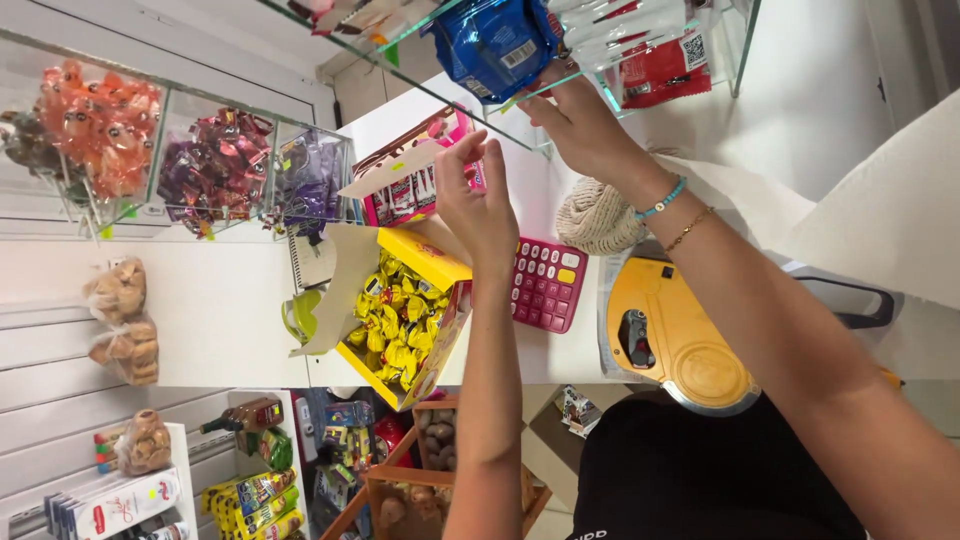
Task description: Applying small labels or price tags to product boxes at a retail counter using a tape dispenser and manual placement.
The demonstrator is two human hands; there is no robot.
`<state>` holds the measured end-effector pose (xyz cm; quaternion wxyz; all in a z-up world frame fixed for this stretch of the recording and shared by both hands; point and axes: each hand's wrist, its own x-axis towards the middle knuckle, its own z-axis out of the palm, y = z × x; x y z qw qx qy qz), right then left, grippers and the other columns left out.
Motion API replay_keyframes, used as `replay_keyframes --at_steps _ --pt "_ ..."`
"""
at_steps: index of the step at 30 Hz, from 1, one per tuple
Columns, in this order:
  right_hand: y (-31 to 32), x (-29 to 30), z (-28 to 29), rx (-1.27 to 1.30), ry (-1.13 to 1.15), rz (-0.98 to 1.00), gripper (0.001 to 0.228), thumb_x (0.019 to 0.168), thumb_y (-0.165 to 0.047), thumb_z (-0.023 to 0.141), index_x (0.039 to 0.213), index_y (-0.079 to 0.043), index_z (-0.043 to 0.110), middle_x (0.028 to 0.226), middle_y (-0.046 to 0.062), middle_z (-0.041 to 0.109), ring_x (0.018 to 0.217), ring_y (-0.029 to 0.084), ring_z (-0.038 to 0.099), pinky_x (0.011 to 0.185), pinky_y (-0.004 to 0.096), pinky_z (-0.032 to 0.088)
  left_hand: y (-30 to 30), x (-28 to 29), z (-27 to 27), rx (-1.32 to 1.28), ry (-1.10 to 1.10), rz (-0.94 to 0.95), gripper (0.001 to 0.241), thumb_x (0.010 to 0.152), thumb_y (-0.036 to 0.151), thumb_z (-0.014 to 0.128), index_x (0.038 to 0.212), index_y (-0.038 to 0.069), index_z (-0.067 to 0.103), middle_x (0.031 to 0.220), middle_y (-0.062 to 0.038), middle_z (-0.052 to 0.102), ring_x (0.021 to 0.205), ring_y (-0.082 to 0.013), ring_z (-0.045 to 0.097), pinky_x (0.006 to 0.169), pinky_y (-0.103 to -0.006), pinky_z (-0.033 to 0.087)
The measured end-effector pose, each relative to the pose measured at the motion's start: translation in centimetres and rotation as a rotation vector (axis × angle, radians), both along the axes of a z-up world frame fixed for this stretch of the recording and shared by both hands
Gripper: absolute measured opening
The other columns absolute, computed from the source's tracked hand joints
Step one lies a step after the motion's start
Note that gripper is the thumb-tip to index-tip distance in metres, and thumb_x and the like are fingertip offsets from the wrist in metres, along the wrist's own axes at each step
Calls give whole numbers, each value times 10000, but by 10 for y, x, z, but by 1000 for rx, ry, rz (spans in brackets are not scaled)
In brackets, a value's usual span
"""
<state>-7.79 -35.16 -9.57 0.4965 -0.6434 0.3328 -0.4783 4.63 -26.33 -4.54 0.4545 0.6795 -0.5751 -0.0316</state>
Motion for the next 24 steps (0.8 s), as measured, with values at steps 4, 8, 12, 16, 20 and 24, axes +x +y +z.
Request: replay_keyframes --at_steps 4,8,12,16,20,24 --pt "-1 4 1 -55 -86 21 381 1104 -368 466 1335 -78 554 1333 157 601 1261 291 544 986 415 410 -7 -5 1 -55 -76 -9 167 1026 256 615 1090 108 656 1003 -40 682 913 -172 646 793 -323 536" --pt "-1 9 -2 -62 -98 30 331 1092 -293 481 1328 -78 573 1250 128 638 1119 272 555 838 375 413 -7 -7 -2 -100 -124 6 159 1028 242 617 1093 99 645 1000 -44 674 911 -176 639 764 -313 535" --pt "4 14 0 0 -144 21 321 1078 -285 507 1320 -86 578 1032 70 661 783 166 533 620 305 379 -8 -9 -8 -118 -84 9 132 1020 193 625 1103 92 646 1008 -55 675 929 -182 650 788 -321 538" --pt "8 18 3 9 -162 -12 321 1074 -286 531 1315 -78 576 1016 61 693 656 141 469 562 293 351 -8 -10 -7 -123 -85 12 151 1022 216 628 1097 88 651 1002 -61 678 913 -181 655 778 -313 546" --pt "8 23 -3 22 -156 -52 292 1058 -301 570 1268 -97 569 981 68 620 838 206 587 665 324 447 -9 -10 -4 -117 -73 35 150 1022 236 623 1075 103 666 986 -48 695 900 -164 660 715 -280 551" --pt "9 26 -5 17 -178 -65 299 1053 -307 586 1266 -97 575 980 67 624 822 199 577 651 321 441 -8 -10 -4 -111 -69 47 125 1022 215 622 1074 111 669 989 -36 701 883 -155 659 653 -267 537"
